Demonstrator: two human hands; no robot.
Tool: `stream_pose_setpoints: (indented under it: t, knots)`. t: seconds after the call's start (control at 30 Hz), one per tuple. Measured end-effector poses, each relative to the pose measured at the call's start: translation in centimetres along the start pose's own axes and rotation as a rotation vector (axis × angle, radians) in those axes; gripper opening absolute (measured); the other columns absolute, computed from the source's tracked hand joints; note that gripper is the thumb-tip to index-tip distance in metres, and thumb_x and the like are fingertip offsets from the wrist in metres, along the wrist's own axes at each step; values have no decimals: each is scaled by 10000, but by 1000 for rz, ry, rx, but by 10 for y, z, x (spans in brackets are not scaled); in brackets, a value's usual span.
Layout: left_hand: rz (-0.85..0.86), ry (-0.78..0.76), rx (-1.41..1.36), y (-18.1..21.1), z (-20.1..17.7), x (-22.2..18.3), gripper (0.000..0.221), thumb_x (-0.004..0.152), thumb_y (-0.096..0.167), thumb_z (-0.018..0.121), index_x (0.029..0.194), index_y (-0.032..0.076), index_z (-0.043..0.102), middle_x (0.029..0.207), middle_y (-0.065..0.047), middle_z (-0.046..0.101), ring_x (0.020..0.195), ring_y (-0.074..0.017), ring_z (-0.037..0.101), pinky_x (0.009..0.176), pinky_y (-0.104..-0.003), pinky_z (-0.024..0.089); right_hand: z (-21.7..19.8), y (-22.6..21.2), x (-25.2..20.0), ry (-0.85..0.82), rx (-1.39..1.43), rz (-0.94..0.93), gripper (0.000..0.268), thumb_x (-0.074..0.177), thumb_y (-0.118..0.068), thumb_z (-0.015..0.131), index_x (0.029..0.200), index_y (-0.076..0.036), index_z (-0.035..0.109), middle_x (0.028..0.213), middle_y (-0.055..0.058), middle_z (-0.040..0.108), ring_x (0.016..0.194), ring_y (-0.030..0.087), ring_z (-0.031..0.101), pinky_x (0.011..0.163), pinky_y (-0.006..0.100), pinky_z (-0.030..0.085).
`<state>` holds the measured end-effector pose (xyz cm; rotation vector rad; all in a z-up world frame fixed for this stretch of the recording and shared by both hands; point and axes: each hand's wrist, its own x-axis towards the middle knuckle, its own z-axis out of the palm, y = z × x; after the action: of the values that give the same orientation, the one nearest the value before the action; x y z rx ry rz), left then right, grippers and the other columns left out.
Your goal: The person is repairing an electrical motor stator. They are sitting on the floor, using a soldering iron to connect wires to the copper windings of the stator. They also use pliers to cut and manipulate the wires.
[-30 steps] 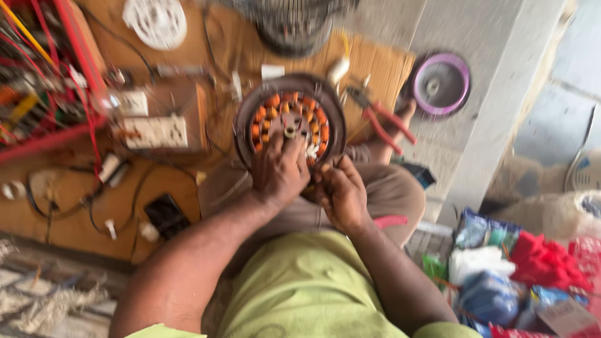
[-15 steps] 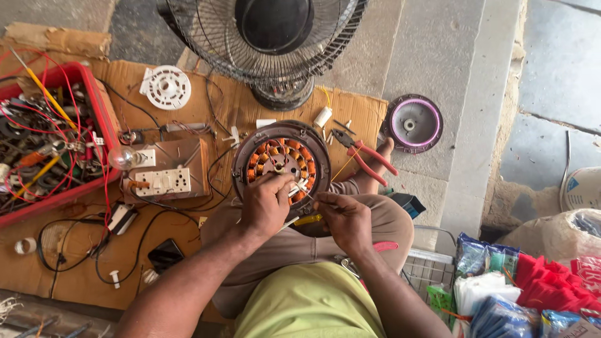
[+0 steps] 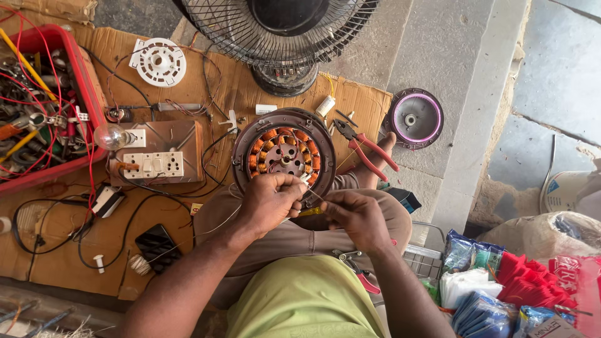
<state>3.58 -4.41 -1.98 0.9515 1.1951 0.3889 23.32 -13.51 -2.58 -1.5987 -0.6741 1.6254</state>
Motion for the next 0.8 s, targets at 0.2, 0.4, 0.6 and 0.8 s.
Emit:
stream_pose_setpoints:
  t: [0.2, 0.4, 0.6, 0.8]
  knots:
    - [-86, -6, -125, -9, -4, 8, 219, 900, 90, 730, 1047, -72, 748, 818, -81, 738, 638, -115, 693, 578, -270, 616, -5, -2, -5, -32, 65, 13, 180, 947, -157, 735, 1034, 1, 742, 834, 36, 698, 734, 99, 638, 640, 261, 532]
    - [-106, -26, -135, -5, -3, 5, 174, 926, 112, 706, 1020, -23, 762, 814, -70, 728, 639, -104, 683, 587, -264, 611, 19, -5, 4, -114, 522, -103, 148, 985, -130, 613, 1121, -72, 612, 1122, 30, 712, 934, 130, 701, 771, 331, 598]
    - [-307, 27, -451, -6, 0, -4, 134, 950, 140, 650, 886, 43, 717, 737, -10, 666, 573, -83, 623, 500, -217, 505, 33, 0, 25, -345, 1044, 5, 117, 1033, -221, 494, 1091, -132, 543, 1202, 71, 698, 831, 146, 677, 694, 302, 560]
    - [-420, -66, -700, -8, 0, 21, 119, 903, 126, 639, 842, 26, 656, 635, 50, 508, 470, -13, 417, 387, -166, 302, 33, 14, 25, -246, 963, 17, 60, 1093, -152, 495, 1054, -114, 519, 951, 68, 608, 579, 82, 449, 531, 253, 425]
